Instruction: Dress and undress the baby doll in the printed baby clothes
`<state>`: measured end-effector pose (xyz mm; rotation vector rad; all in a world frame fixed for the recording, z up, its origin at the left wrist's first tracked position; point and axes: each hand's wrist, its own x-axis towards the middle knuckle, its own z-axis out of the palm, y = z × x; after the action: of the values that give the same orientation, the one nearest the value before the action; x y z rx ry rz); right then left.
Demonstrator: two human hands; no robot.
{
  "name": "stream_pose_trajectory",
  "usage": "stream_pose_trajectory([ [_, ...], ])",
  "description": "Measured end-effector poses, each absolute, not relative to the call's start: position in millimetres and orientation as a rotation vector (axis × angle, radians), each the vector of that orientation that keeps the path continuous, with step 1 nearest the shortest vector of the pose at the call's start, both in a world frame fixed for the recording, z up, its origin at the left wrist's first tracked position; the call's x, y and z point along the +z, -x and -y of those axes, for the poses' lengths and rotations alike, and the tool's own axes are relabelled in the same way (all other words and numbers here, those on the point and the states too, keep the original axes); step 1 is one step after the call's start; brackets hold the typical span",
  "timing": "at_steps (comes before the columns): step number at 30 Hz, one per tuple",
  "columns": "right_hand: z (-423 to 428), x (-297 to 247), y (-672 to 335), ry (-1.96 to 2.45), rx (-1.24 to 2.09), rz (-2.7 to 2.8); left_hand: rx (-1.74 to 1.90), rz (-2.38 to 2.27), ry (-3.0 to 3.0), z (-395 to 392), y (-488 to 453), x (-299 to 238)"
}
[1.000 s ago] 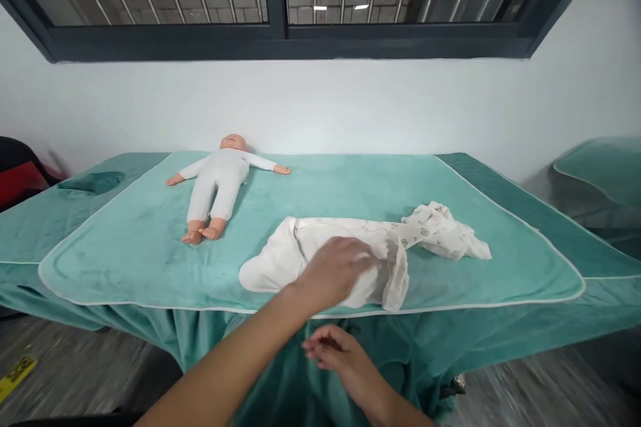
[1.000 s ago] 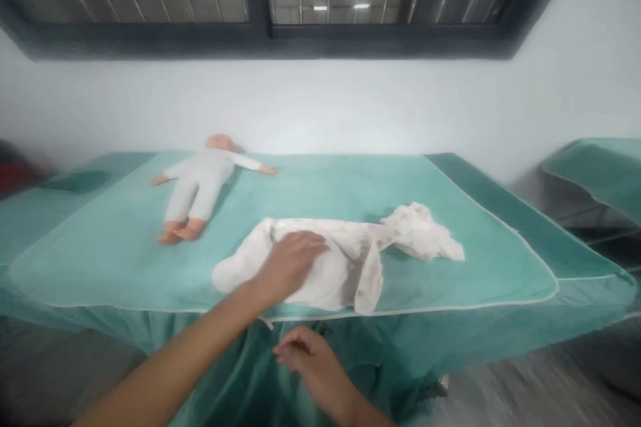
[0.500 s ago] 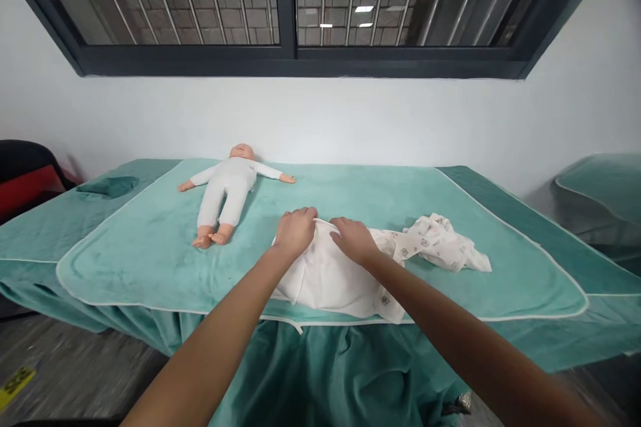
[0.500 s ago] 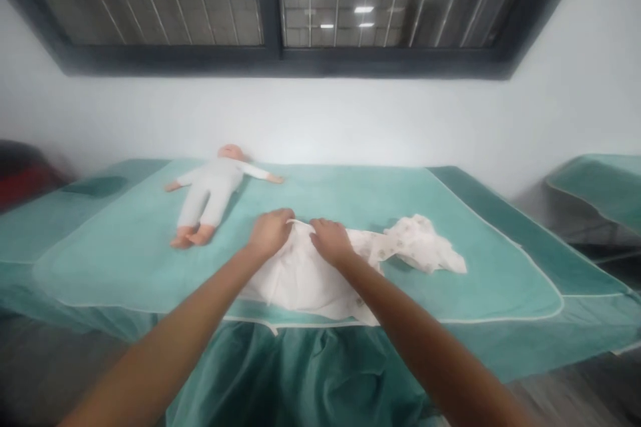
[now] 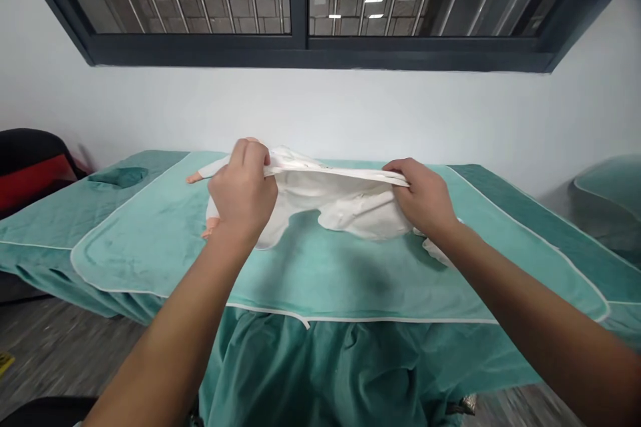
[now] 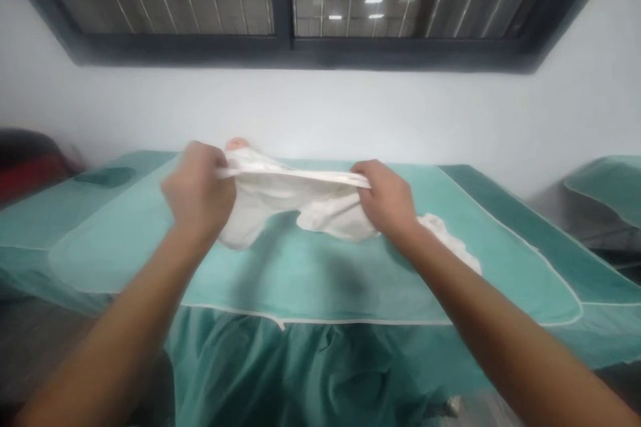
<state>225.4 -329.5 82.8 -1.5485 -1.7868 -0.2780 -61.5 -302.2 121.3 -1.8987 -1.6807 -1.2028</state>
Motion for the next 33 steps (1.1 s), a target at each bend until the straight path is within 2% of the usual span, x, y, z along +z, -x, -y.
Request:
stream_pose_trajectory([
  [4, 341.4, 95.2, -208.4, 1.437, -0.219, 1.697, -1.329, 1.477, 2.040, 306.5, 62.0, 118.0],
  [7, 340.1, 98.7, -202.7, 1.417, -0.174, 1.694, -1.354, 1.559, 2.522, 299.6, 63.6, 101.1],
  [9, 336.8, 96.9, -208.2, 1.471, -0.195, 1.703, -1.507, 1.660, 2.640, 293.6, 69.3, 87.9],
  [12, 335.3, 89.7, -225.4, 1.657, -0.231, 1.738, -1.793, 1.819, 2.338, 290.2, 82.9, 76.3],
  [15, 339.6, 84.3, -241.7, 1.821, -0.066, 1.753, -1.807, 1.879, 2.085, 295.1, 94.9, 77.9],
  [19, 340.6, 88.9, -257.1, 1.878, 0.275, 1.799, -1.600, 1.988, 1.988, 298.5, 103.3, 86.0],
  [23, 313.8, 92.9, -269.7, 1.945, 0.438, 1.878, -1.090, 2.087, 2.003, 274.1, 104.1, 82.3],
  [28, 242.3, 56.9, -267.5, 2.064, 0.332, 1.982, -0.541, 2.177, 2.096, 208.1, 83.8, 55.7],
  [33, 180.4, -1.3, -255.5, 2.350, 0.129, 1.852, -0.435, 2.274, 2.135, 141.3, 52.9, 24.8],
])
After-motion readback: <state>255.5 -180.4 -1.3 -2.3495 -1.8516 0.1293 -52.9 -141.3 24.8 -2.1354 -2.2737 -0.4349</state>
